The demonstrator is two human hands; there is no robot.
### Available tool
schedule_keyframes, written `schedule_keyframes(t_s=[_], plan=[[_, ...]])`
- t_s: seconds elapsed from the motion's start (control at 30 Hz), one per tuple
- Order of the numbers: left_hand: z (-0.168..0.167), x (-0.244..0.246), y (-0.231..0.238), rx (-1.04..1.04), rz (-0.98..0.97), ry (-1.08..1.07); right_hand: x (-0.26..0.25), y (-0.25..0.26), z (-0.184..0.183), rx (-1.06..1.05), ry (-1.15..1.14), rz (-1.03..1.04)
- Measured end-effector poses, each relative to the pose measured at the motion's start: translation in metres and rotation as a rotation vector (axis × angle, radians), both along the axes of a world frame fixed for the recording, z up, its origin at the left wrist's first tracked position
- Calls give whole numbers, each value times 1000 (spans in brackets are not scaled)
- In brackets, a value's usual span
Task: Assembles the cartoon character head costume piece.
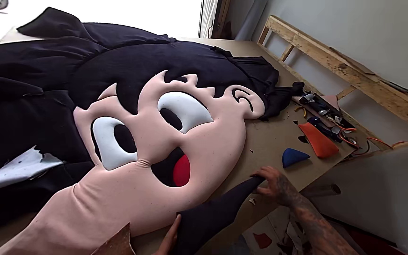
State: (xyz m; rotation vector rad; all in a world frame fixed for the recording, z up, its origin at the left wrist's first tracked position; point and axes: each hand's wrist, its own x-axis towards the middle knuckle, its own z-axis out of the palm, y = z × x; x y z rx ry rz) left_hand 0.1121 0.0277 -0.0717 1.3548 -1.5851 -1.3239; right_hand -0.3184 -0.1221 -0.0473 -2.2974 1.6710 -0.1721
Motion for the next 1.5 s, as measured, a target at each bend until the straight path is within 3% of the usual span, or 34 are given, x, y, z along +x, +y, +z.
schedule_keyframes(t_s=[0.17,0.37,0.57,0.7,0.9,1.07,1.5], plan=[[-8,-60,1,-64,27,-394,-24,-59,-14,-15,-1,38],[-3,-117,-8,-32,243,-791,-23,-109,-30,-118,-93,108],[-8,-151,-12,-3,496,-995,-42,-128,-58,-207,-276,232],[-17,-158,-7,-64,641,-989,-50,-130,-65,-208,-414,319],[-22,-153,-6,-131,645,-874,-51,-133,-73,-220,-532,272],[-18,-162,-8,-73,659,-933,-49,-139,-63,-105,-513,235],[-31,-190,-12,-150,807,-852,-60,-141,-70,-254,-511,256]])
